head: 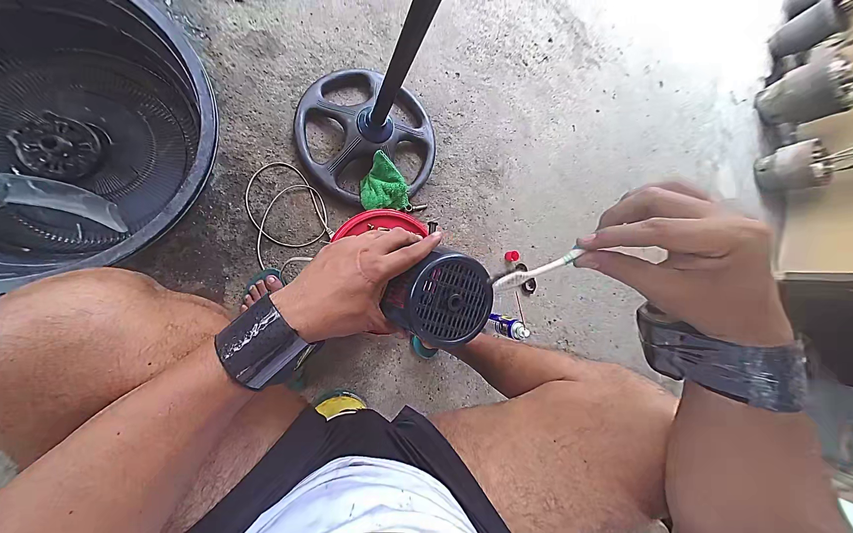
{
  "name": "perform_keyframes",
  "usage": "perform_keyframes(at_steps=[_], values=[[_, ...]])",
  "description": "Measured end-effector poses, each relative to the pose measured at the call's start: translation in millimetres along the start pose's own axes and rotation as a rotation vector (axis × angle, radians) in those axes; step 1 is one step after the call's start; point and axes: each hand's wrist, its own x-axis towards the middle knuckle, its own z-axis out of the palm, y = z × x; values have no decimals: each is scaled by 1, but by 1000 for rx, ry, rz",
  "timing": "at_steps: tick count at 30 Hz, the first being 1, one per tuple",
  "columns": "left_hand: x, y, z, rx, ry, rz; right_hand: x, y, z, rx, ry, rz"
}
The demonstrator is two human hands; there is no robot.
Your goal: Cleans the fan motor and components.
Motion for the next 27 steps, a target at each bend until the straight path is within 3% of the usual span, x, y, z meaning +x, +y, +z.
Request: perform_keyframes(at_steps=[5,9,13,17,22,27], values=[[-3,0,2,-2,9,1,2,7,30,90,-216,-49],[-3,0,1,6,15,-22,2,18,11,-5,-155,-50],[-4,-2,2,-3,24,-4,5,1,40,71,-276,-105],[-2,-1,3,4,17,-6,3,14,19,-51,-156,-63],[-2,-1,5,-5,8,33,6,5,35,31,-297,-96],[2,-2,3,-14,-8,37,14,17,25,-19,-113,-93]])
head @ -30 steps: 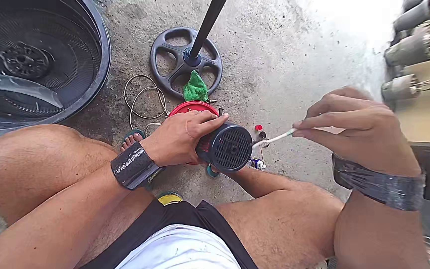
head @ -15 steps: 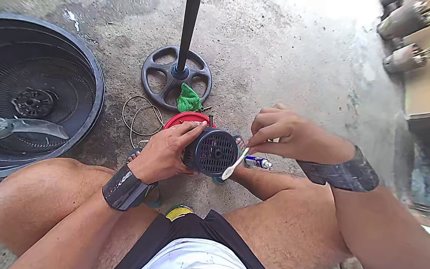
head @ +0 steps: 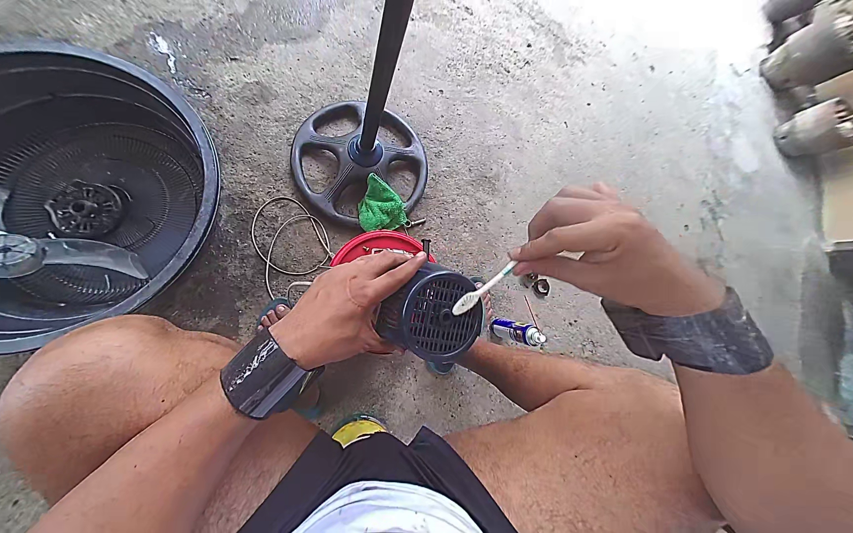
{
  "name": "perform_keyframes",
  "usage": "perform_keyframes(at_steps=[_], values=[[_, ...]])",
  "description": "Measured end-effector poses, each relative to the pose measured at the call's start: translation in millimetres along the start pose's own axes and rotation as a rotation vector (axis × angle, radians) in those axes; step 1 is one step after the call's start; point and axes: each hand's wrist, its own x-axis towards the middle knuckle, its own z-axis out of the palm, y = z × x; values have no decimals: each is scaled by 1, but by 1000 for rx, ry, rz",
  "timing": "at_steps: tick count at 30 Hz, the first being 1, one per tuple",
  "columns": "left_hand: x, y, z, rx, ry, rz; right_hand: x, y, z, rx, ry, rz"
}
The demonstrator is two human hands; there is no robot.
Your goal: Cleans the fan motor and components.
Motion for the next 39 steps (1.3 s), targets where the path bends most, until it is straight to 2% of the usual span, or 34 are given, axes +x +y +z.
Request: perform_keyframes(at_steps=[3,6,9,12,17,22,26,28,33,39], values=[[-3,1,2,8,2,19,3,-1,0,67,-36,-15],[-3,3,4,16,12,21,-2,6,-9,42,69,47],[-2,4,5,42,17,4,10,-14,15,81,154,37],[0,6,8,76,25,1,15,-33,37,91,85,6],[-2,7,6,69,12,-21,5,-8,14,61,107,35],[0,6,7,56,38,0,10,-21,25,57,8,4],[0,5,7,-38,16,-30,-1,-4,-14,-64,187,169],[-1,2,6,-47,0,-52,0,-8,-18,-47,218,161],[1,1,3,-30,-17,-76,27,-60,11,-210,-8,-70],[2,5,6,11,-36,-49,51,-50,18,-239,-101,-129]])
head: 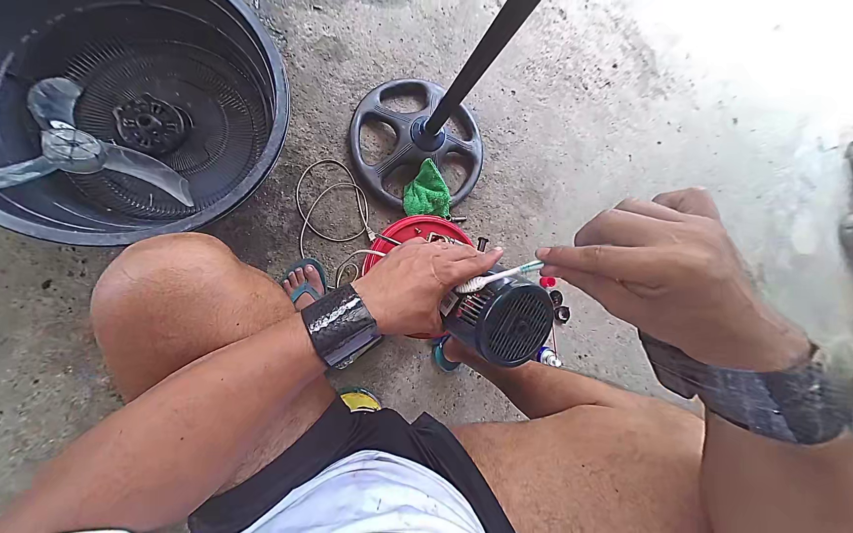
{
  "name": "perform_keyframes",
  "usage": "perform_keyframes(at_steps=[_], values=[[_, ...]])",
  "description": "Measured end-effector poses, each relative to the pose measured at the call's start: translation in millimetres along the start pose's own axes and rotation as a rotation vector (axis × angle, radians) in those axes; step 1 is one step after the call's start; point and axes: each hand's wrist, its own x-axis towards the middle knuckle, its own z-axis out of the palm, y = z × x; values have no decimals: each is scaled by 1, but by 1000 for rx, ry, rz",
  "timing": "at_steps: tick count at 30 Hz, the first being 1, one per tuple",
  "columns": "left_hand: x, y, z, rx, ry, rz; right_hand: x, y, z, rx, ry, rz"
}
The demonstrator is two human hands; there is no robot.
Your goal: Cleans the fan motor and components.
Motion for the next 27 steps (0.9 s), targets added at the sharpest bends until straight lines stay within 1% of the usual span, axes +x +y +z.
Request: perform_keyframes(at_steps=[2,3,6,7,9,10,12,13,14,16,17,20,24,27], values=[[0,-1,0,-6,11,2,5,-5,0,38,-72,-45],[-1,-2,-1,-9,16,-1,6,-6,2,32,-78,-45],[-1,-1,-2,-20,4,-17,7,-5,2,-44,-3,-1],[0,-1,-2,-19,4,-12,8,-8,0,-37,-30,-10],[0,-1,-1,-14,17,-5,9,-12,-1,22,-147,-44],[0,-2,-1,-17,27,-4,8,-12,-1,25,-153,-39],[-1,-2,0,-18,37,-7,6,-9,-5,-38,-33,4],[0,-1,-1,-16,33,-11,5,-7,-8,-52,-7,20],[1,-1,-2,-13,22,-11,4,-6,-10,-39,-21,14],[1,0,-2,-16,21,-5,2,-7,-8,41,-109,-27],[0,0,-1,-10,21,-11,1,-7,-6,46,-118,-26],[2,1,1,-2,15,-18,-2,-6,-15,-66,-20,45],[2,4,1,15,-1,-4,-4,-8,-24,-48,-66,17],[3,4,3,23,-24,-12,-8,-2,-38,-120,-13,72]])
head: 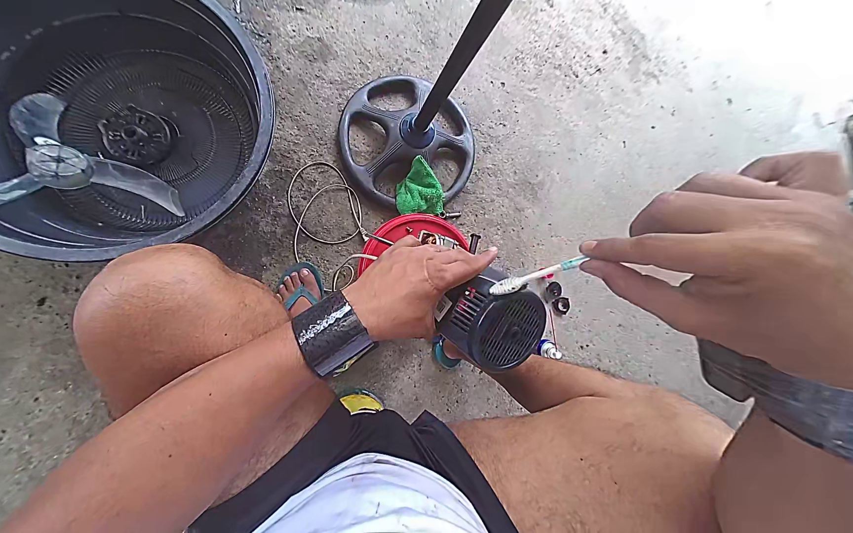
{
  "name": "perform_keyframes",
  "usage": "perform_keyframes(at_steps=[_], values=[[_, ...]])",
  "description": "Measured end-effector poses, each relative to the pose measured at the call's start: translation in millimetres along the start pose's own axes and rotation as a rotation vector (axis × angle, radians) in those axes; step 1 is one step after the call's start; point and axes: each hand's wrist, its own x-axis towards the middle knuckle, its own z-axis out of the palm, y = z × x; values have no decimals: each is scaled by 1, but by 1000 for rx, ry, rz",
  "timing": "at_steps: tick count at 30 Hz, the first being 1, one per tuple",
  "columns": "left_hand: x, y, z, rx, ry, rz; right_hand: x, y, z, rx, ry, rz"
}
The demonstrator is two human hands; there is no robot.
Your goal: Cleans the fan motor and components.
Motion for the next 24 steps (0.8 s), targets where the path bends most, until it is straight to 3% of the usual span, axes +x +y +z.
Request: perform_keyframes(at_steps=[5,12,16,20,24], values=[[2,2,-1,30,-16,-8,21,-12,21,42,-88,-139],[-1,0,-2,21,5,-12,18,-3,0,71,-127,-93],[1,0,-3,19,-5,-21,24,-10,19,55,-86,-113],[1,1,0,27,14,-1,23,-21,14,59,-209,-170],[1,0,-2,40,-3,-9,28,-32,26,10,-137,-180]])
